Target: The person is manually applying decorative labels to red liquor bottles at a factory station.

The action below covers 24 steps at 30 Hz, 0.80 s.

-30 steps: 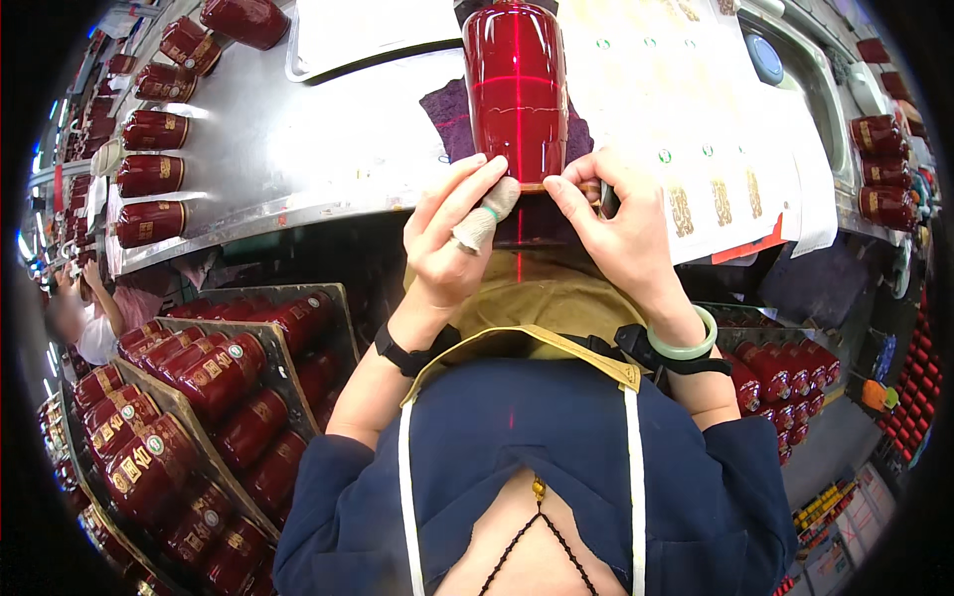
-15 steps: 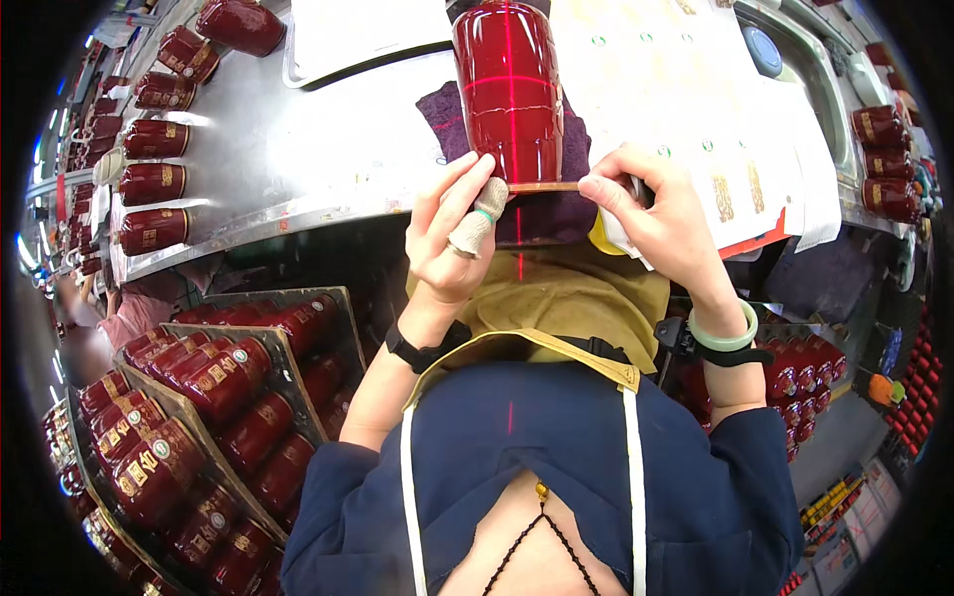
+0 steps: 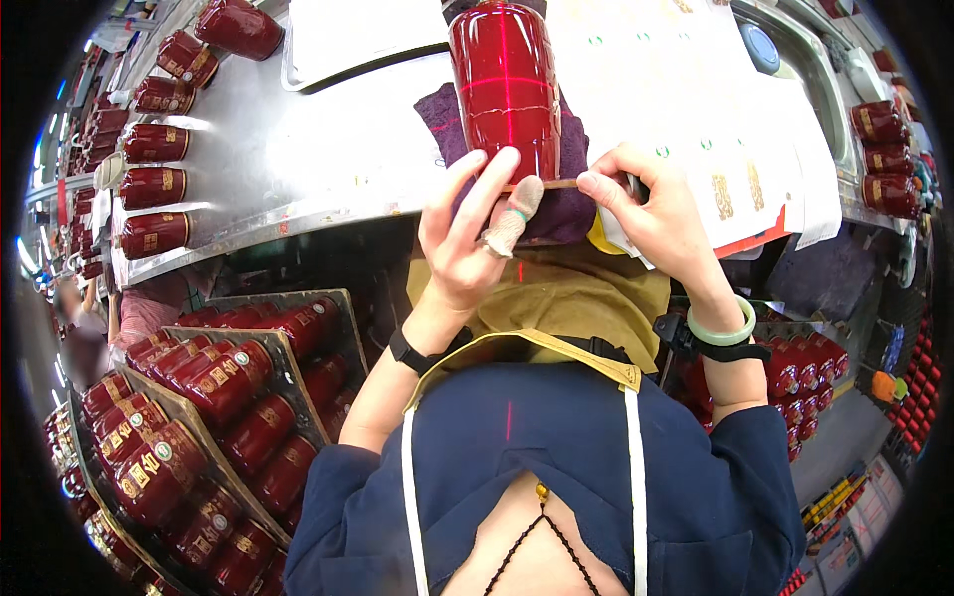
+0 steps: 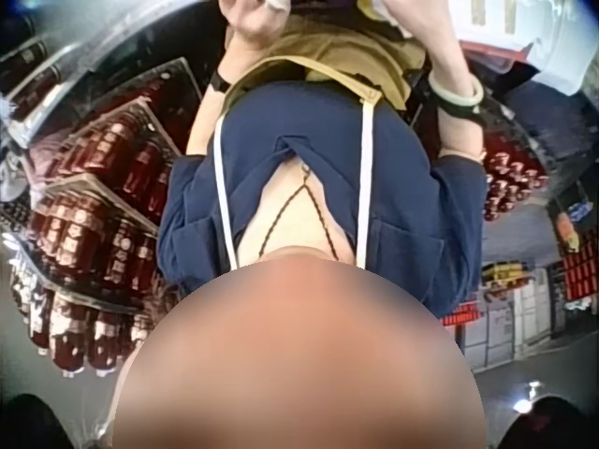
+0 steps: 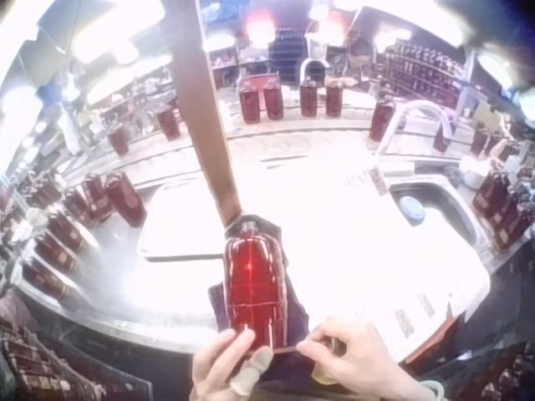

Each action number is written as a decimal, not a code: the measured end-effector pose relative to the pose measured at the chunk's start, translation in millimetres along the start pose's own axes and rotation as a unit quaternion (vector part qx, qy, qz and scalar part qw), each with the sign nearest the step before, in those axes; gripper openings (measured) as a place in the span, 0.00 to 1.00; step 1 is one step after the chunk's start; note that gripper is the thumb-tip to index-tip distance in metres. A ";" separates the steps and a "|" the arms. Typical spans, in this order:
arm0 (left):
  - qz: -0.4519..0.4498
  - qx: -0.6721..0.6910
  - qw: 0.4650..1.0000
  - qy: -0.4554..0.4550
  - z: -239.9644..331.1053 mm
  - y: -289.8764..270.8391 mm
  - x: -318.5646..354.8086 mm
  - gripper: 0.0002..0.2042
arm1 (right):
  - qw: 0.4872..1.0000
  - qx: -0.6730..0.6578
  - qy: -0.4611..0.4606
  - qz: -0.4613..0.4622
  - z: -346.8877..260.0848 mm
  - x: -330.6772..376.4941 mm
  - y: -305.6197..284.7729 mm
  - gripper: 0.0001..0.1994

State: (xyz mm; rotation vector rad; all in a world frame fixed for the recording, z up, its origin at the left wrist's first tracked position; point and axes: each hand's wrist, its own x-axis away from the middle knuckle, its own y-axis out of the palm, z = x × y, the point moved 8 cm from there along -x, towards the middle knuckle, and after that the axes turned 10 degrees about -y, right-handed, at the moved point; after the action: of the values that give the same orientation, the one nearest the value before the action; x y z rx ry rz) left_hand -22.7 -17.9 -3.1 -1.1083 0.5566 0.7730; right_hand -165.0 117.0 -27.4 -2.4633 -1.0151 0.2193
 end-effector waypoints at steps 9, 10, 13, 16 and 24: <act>0.068 0.165 0.975 -0.135 -33.2 -6.2 11.1 0.12 | 0.998 0.023 -0.055 0.001 -7.1 1.0 1.0 0.10; 0.049 0.120 0.988 -0.087 -27.0 -6.5 10.4 0.12 | 0.997 0.021 -0.068 0.007 -9.3 1.0 -0.1 0.10; 0.029 0.064 0.997 -0.039 -19.4 -7.0 9.1 0.13 | 0.998 0.022 -0.062 0.014 -8.7 0.9 -2.0 0.10; 0.031 0.045 0.998 -0.032 -11.4 -5.8 5.1 0.14 | 0.998 0.008 -0.055 0.011 -8.3 0.3 -3.1 0.10; 0.050 0.070 0.995 -0.048 -9.8 -3.4 -0.4 0.09 | 1.000 0.003 -0.019 0.013 -0.8 0.4 -2.7 0.12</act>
State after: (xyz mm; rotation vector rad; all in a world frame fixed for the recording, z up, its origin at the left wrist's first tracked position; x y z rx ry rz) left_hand -20.5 -28.0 -4.4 -0.9149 0.5794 0.8553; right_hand -166.2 118.7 -25.4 -2.4763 -0.9972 0.2797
